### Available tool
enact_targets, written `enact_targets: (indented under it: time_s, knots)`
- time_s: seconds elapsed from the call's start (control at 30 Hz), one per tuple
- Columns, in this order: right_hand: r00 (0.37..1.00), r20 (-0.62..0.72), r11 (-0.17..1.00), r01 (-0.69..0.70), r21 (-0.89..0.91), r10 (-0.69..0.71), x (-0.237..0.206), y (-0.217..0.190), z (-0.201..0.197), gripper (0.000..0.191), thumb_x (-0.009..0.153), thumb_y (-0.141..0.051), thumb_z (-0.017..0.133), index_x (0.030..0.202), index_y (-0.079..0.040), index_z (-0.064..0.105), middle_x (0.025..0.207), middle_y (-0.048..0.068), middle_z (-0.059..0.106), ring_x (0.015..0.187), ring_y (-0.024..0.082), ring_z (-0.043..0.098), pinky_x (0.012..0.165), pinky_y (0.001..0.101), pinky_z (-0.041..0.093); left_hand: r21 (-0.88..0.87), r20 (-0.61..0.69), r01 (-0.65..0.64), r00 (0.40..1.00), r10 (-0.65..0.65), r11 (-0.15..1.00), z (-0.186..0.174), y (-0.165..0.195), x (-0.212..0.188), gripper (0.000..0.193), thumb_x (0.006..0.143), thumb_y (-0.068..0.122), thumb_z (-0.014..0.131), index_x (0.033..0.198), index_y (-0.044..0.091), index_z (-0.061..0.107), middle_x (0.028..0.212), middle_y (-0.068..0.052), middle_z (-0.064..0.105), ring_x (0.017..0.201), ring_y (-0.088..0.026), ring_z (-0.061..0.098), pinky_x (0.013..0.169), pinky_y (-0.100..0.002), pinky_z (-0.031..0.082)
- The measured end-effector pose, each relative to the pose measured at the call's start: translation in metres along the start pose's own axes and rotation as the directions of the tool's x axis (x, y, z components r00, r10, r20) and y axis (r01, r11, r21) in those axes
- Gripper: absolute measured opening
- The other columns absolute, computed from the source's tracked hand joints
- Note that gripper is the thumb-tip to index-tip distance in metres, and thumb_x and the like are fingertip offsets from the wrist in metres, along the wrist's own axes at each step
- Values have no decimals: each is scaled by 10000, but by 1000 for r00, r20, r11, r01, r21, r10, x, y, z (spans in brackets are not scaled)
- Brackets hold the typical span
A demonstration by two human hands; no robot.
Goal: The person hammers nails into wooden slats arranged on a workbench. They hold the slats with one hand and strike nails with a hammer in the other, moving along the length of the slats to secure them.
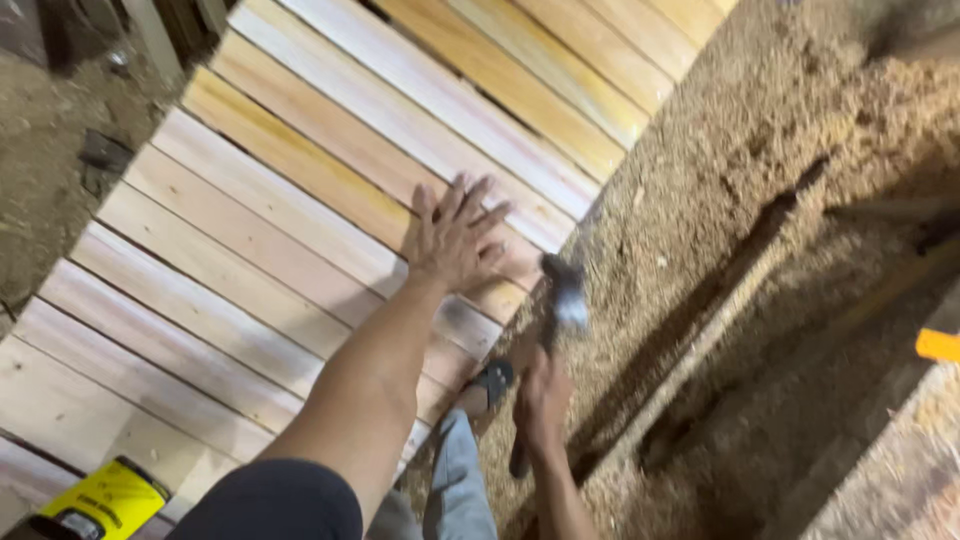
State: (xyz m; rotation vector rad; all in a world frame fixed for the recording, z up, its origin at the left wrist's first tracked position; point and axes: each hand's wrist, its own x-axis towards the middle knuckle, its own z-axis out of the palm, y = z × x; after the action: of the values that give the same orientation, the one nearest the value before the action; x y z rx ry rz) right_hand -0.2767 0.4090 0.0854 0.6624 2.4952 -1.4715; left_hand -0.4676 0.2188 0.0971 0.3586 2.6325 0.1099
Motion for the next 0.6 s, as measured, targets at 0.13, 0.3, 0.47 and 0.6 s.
enact_targets:
  time_s: [0.13, 0.3, 0.47, 0.6]
  knots:
    - [997, -47, 997, -69, -19, 68, -14, 2, -2, 480, 1091, -444, 353, 892, -72, 583, 632, 22, 522, 473, 135, 474, 403, 320, 425, -29, -76, -3, 997, 1, 1000, 10, 1, 0, 726, 958, 667, 266, 1617, 453, 50, 1714, 36, -107, 1566, -293, -118, 1200, -699, -67]
    - [815, -157, 830, 552, -85, -558, -51, 13, -1, 469, 1145, -439, 300, 945, -117, 576, 665, 11, 571, 513, 87, 533, 454, 278, 417, -66, -78, 0, 997, -6, 998, 21, -1, -2, 720, 966, 658, 292, 1623, 435, 100, 1723, 44, -78, 1572, -274, -99, 1221, -654, -81]
    - [985, 50, 983, -161, -84, 165, -57, 36, 18, 479, 1100, -433, 344, 969, -61, 615, 679, 25, 541, 510, 138, 483, 409, 328, 428, -167, -251, -84, 967, 40, 982, 41, -6, 6, 697, 999, 644, 310, 1628, 376, 177, 1732, 26, 42, 1590, -260, -26, 1224, -665, -87]
    - [994, -110, 985, 26, 169, -8, -83, 35, 18, 387, 1084, -385, 454, 1028, -23, 581, 637, 50, 550, 519, 144, 515, 435, 319, 429, -235, -517, -271, 848, 116, 933, 63, -13, -11, 636, 1082, 564, 370, 1673, 372, 233, 1788, 42, 147, 1668, -230, 53, 1349, -611, -39]
